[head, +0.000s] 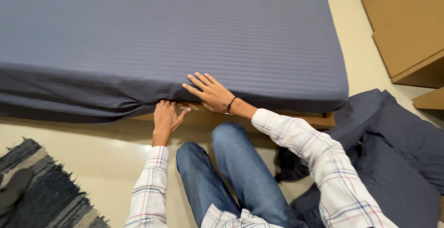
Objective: The person smooths the surface of a bedsheet and tucks the edges of the sheet under the mattress by hand.
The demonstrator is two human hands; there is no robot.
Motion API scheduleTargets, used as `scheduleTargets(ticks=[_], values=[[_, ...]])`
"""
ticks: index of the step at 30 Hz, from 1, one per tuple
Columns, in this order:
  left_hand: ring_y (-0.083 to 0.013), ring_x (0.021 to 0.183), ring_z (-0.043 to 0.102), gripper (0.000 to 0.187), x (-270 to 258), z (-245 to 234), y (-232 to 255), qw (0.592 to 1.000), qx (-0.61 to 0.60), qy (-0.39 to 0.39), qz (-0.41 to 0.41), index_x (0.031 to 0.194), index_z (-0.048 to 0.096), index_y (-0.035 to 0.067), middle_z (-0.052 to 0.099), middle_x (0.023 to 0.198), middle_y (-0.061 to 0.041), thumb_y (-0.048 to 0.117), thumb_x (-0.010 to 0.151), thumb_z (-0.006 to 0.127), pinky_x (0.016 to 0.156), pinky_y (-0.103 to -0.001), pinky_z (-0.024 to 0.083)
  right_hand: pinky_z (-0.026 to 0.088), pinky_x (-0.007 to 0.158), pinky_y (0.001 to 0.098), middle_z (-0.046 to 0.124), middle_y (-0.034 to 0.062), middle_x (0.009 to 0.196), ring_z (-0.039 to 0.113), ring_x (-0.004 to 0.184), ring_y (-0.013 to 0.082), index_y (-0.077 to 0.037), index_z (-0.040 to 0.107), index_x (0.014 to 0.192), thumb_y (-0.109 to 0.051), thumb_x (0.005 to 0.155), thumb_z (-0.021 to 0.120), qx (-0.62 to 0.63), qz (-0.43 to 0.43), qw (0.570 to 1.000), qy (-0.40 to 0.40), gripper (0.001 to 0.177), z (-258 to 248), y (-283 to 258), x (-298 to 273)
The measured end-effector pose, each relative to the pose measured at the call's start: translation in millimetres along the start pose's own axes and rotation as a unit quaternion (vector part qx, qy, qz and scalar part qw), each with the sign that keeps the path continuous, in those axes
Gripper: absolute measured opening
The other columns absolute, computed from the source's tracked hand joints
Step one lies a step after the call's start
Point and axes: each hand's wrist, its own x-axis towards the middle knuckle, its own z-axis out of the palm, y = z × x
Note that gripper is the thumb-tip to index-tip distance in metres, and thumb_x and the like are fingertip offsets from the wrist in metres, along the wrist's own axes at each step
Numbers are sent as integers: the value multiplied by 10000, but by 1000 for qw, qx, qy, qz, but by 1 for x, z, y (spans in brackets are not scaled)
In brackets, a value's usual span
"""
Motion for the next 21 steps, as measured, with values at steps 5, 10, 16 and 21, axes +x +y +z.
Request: scheduleTargets(ticks=[5,10,16,21], values=[[-415,1052,666,342,14,15,-59,950,-276,-123,-83,1039,801,50,743,1079,-217,264,948,552,976,-480,485,325,1174,605,351,267,1596,376,1449,474,-165,256,1601,-399,716,839,-34,15,999,15,1085,48,-34,76],[-444,1077,656,407,8,45,-81,932,-360,-14,-37,1087,724,-38,713,1092,-273,-55,714,560,991,-464,494,387,1168,580,403,281,1557,444,1403,506,-234,265,1617,-483,613,864,-74,66,993,57,1196,83,-50,111],[-451,1047,658,532,7,42,-83,917,-399,17,-5,1097,739,-45,726,1076,-266,-105,629,493,982,-468,499,413,1161,545,403,306,1573,451,1432,486,-217,261,1659,-435,734,833,-114,48,987,100,1108,83,-47,110],[-424,1056,681,482,6,35,-87,896,-444,9,-3,1093,733,-51,722,1085,-265,-88,660,525,1007,-450,501,415,1142,541,405,312,1562,450,1420,492,-215,284,1638,-269,845,725,-75,65,990,95,909,74,-54,109]])
